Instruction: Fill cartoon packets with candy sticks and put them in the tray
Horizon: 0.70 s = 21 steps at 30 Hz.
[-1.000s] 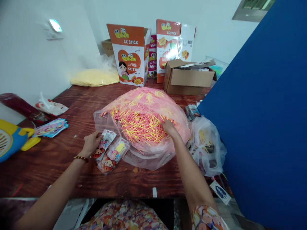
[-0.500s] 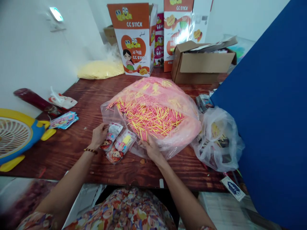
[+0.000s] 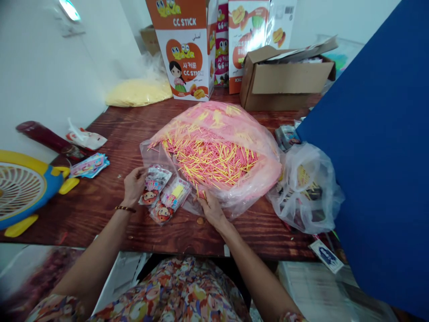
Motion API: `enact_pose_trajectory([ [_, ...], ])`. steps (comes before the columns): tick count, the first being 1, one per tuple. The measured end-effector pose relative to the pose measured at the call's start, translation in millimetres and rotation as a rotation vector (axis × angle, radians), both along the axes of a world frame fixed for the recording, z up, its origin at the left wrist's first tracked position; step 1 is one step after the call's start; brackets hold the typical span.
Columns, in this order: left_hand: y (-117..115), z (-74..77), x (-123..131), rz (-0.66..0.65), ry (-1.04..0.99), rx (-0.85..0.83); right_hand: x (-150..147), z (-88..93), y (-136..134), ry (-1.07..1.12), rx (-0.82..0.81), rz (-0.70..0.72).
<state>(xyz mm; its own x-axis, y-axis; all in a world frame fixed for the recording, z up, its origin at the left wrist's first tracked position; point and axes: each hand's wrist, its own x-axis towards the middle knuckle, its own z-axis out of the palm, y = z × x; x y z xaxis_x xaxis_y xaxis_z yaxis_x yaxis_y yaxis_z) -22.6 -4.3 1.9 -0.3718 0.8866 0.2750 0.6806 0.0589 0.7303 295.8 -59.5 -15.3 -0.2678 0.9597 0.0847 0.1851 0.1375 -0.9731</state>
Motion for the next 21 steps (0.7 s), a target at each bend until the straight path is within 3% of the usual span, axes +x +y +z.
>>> enact_pose_trajectory([
  [9,-3.8,25.8,1.8,0.025,-0.368,0.071,0.1,-0.8,-1.4,-0.084,0.030,0.030],
  [15,-17.2,48.9,30.2,-0.077,-0.715,0.022,-3.6,-0.1,-0.4,-0.074,-0.001,-0.048],
  [21,-37.9,61.0,64.8,-0.208,-0.770,-0.077,-2.6,-1.4,-7.6,0.007,0.021,-0.074],
])
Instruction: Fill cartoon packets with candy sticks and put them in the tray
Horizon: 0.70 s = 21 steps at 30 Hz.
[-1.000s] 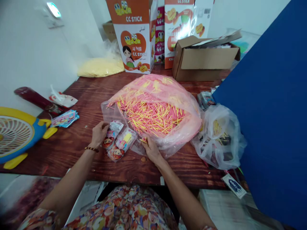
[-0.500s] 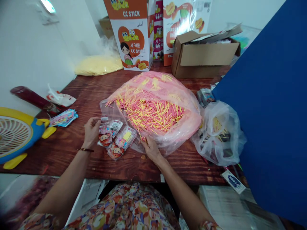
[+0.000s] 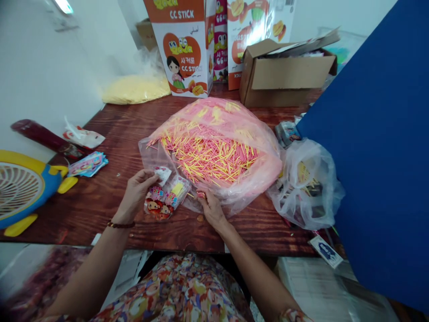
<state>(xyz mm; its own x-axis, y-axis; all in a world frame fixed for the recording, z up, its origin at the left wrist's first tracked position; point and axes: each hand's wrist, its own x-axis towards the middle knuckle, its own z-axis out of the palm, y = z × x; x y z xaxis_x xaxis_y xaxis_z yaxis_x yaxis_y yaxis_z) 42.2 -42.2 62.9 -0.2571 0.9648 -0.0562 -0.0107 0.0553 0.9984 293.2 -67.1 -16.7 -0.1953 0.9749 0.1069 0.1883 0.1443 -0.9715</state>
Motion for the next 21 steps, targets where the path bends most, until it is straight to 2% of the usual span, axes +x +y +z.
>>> enact_pose_trajectory([
  [2,-4.1,1.5,9.2,-0.043,-0.006,-0.006,-0.2,-3.3,-1.6,-0.002,0.004,0.004],
  [6,-9.2,3.7,27.2,-0.150,0.053,-0.020,-1.2,0.7,6.3,0.131,-0.138,-0.020],
  [9,-12.1,4.1,43.1,-0.248,0.123,-0.042,3.7,20.5,19.1,0.259,-0.188,-0.014],
  [11,-12.8,1.8,52.9,-0.327,0.144,-0.058,10.4,38.4,27.0,0.253,-0.164,-0.034],
  [14,-10.9,-5.2,62.5,-0.429,0.160,-0.083,20.1,62.4,34.3,0.077,-0.043,-0.037],
  [16,-8.7,-9.4,65.3,-0.470,0.188,-0.091,23.0,72.7,36.6,-0.081,0.073,0.031],
  [21,-6.3,-8.1,68.5,-0.532,0.235,-0.122,19.8,80.6,39.8,-0.342,0.267,0.233],
])
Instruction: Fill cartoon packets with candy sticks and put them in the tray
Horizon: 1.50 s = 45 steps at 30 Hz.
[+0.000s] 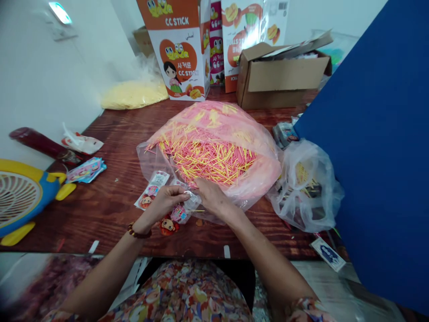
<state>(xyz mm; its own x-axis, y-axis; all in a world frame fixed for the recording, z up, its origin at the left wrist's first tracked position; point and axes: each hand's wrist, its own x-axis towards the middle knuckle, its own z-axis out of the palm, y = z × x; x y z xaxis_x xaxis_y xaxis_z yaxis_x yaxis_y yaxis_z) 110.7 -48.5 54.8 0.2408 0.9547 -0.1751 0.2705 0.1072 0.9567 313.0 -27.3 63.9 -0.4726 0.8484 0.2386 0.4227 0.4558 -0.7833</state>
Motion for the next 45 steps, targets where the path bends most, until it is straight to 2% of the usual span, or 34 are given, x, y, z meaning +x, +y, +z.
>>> enact_pose_trajectory([
  [4,-1.2,4.1,1.5,-0.049,-0.030,-0.046,1.6,0.7,2.2,-0.108,-0.008,0.035],
  [10,0.5,0.2,1.1,-0.063,0.038,0.035,4.5,0.5,3.0,-0.175,-0.029,0.083],
  [16,-2.0,8.9,4.4,-0.104,0.105,0.088,2.5,-5.9,2.8,-0.174,-0.087,0.039],
  [19,-4.7,11.2,3.8,-0.102,0.068,0.126,4.3,-1.3,3.5,0.086,-0.224,-0.064],
  [22,-6.9,10.1,3.3,-0.101,0.053,0.187,2.4,12.7,3.0,0.537,-0.352,-0.215],
  [25,-7.8,10.1,6.3,-0.087,0.040,0.233,-5.8,28.8,0.6,0.903,-0.374,-0.258],
  [27,-7.8,11.8,10.0,-0.074,0.020,0.251,-13.4,34.7,-1.3,0.999,-0.365,-0.270],
  [29,-7.6,14.1,13.7,-0.061,0.007,0.251,-20.7,34.0,-3.0,0.978,-0.361,-0.293],
  [32,-7.7,16.7,16.6,-0.027,-0.018,0.220,-29.1,23.2,-6.1,0.878,-0.371,-0.327],
  [36,-6.5,16.0,16.1,0.001,-0.067,0.175,-31.8,11.7,-12.3,0.878,-0.415,-0.271],
  [41,-2.3,12.1,16.5,0.057,-0.159,0.142,-22.0,19.6,-15.2,0.697,-0.411,-0.142],
  [43,-0.6,11.5,17.7,0.071,-0.190,0.123,-16.3,24.2,-13.5,0.654,-0.345,-0.113],
  [45,1.1,11.5,19.1,0.092,-0.223,0.102,-10.2,27.8,-11.3,0.518,-0.249,-0.098],
])
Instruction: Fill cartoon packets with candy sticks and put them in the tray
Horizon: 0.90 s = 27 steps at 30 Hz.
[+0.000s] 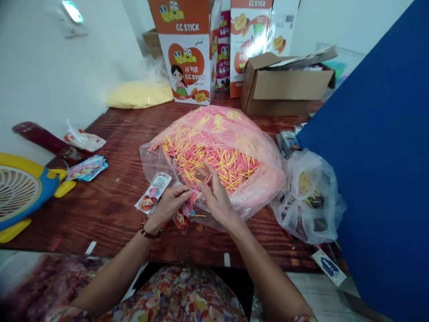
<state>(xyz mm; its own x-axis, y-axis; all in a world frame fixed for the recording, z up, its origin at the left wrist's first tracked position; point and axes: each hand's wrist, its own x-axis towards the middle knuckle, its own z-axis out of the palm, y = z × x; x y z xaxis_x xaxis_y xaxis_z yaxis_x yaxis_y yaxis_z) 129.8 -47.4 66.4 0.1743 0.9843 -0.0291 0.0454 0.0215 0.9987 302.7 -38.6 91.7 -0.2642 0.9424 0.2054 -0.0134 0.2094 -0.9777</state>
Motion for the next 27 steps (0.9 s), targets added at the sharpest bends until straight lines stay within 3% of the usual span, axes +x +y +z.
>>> enact_pose_trajectory([
  [5,6.1,-0.8,3.3,0.047,-0.072,-0.013,15.2,8.1,3.1,-0.410,0.186,0.132],
  [14,15.0,-0.8,2.9,0.149,-0.044,0.116,21.2,16.9,7.8,-0.375,0.307,0.089],
  [18,14.5,1.9,-1.8,0.189,-0.064,0.164,21.5,19.1,12.2,-0.365,0.212,-0.037],
  [21,12.1,7.7,-6.8,0.153,-0.013,0.235,21.4,26.2,14.4,-0.482,0.304,-0.131],
  [24,9.9,15.8,-10.3,0.170,0.052,0.340,18.3,34.5,15.2,-0.457,0.377,-0.068],
  [27,8.5,25.8,-14.3,0.199,0.107,0.423,12.5,39.0,18.2,-0.382,0.342,-0.057],
])
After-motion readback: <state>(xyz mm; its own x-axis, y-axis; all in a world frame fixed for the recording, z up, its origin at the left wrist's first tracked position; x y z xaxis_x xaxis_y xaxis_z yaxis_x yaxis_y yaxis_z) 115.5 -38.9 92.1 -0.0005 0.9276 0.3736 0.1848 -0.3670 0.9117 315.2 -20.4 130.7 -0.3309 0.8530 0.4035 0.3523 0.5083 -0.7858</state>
